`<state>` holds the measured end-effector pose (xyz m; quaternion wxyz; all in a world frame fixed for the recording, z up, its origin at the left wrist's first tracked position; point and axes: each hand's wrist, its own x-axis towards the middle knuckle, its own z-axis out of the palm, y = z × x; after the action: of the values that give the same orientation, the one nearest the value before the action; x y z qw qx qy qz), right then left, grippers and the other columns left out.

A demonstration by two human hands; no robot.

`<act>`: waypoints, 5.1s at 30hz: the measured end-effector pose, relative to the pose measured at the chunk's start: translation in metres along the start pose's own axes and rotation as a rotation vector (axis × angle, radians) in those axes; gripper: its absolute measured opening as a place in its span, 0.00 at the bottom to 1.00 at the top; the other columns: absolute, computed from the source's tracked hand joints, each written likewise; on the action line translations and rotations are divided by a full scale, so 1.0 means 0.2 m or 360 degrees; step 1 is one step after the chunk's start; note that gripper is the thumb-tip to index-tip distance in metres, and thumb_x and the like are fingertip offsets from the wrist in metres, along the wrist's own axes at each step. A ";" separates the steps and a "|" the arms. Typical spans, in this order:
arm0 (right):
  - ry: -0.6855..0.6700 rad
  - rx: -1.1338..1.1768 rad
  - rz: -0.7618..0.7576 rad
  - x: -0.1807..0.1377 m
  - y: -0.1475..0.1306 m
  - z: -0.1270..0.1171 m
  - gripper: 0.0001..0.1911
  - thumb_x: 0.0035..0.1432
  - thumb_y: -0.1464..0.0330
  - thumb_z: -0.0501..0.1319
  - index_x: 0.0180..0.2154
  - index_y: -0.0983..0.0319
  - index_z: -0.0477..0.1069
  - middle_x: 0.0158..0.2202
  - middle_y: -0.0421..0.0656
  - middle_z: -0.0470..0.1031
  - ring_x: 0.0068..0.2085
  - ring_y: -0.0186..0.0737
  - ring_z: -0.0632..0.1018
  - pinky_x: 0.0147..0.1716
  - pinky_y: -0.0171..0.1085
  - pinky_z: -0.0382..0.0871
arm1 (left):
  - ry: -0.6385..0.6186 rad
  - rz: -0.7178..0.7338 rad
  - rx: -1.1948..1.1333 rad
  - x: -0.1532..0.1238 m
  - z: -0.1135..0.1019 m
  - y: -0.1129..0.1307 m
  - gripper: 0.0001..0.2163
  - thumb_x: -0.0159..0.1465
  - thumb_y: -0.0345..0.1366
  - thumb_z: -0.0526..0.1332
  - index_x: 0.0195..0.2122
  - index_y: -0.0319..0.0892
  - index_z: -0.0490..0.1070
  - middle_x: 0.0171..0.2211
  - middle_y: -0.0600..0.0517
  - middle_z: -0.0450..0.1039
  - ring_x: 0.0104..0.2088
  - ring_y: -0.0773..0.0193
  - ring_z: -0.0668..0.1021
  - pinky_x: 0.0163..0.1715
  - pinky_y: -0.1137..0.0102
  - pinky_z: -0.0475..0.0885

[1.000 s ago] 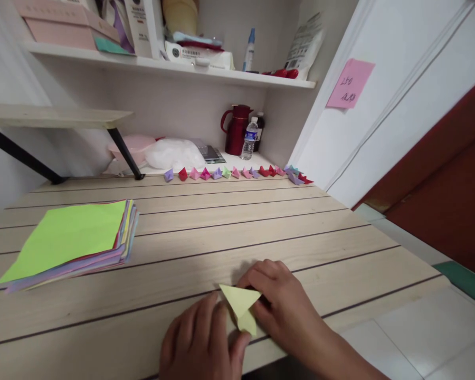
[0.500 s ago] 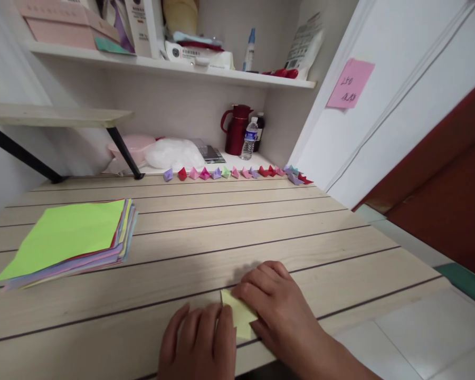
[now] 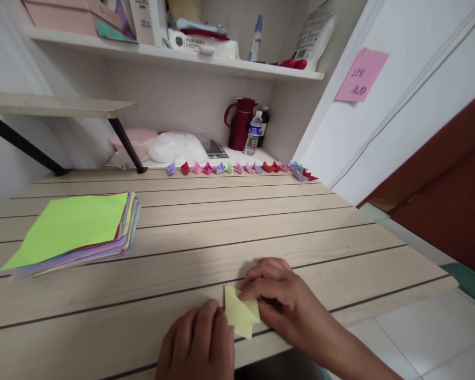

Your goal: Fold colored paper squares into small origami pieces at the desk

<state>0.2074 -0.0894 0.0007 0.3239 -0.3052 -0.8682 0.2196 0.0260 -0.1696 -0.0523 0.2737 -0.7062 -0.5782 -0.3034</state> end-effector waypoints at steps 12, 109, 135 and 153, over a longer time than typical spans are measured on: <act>-0.0015 -0.0225 -0.0171 0.00 -0.03 -0.01 0.14 0.63 0.76 0.59 0.43 0.52 0.77 0.39 0.39 0.78 0.42 0.37 0.76 0.54 0.47 0.61 | -0.0011 0.0023 -0.0135 0.01 -0.02 -0.01 0.09 0.65 0.29 0.56 0.42 0.46 0.73 0.38 0.53 0.82 0.38 0.60 0.78 0.50 0.59 0.65; -0.0248 -0.0772 -0.0280 -0.29 -0.03 -0.10 0.23 0.65 0.68 0.60 0.61 0.54 0.66 0.62 0.45 0.69 0.64 0.49 0.67 0.61 0.55 0.61 | -0.0521 0.0214 0.0086 0.00 -0.06 0.09 0.29 0.60 0.26 0.54 0.63 0.53 0.62 0.64 0.55 0.64 0.58 0.56 0.74 0.67 0.46 0.36; -0.0272 -0.0973 -0.0155 -0.37 -0.07 -0.02 0.30 0.66 0.65 0.58 0.66 0.64 0.56 0.68 0.53 0.57 0.69 0.55 0.57 0.64 0.59 0.56 | -0.0609 0.0447 0.0017 0.00 -0.08 0.03 0.31 0.59 0.26 0.52 0.64 0.53 0.60 0.68 0.63 0.55 0.67 0.58 0.59 0.67 0.48 0.32; -0.0175 -0.0748 -0.0092 -0.36 -0.06 -0.04 0.25 0.67 0.67 0.57 0.64 0.58 0.60 0.62 0.48 0.68 0.63 0.50 0.66 0.57 0.52 0.66 | -0.0526 0.0370 -0.0216 -0.05 -0.10 0.03 0.28 0.62 0.25 0.53 0.63 0.53 0.62 0.65 0.65 0.61 0.68 0.66 0.56 0.69 0.57 0.33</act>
<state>0.2524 -0.1446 -0.0171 0.2024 -0.3348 -0.9201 0.0184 0.0292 -0.1920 -0.0464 0.1601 -0.8251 -0.5082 -0.1880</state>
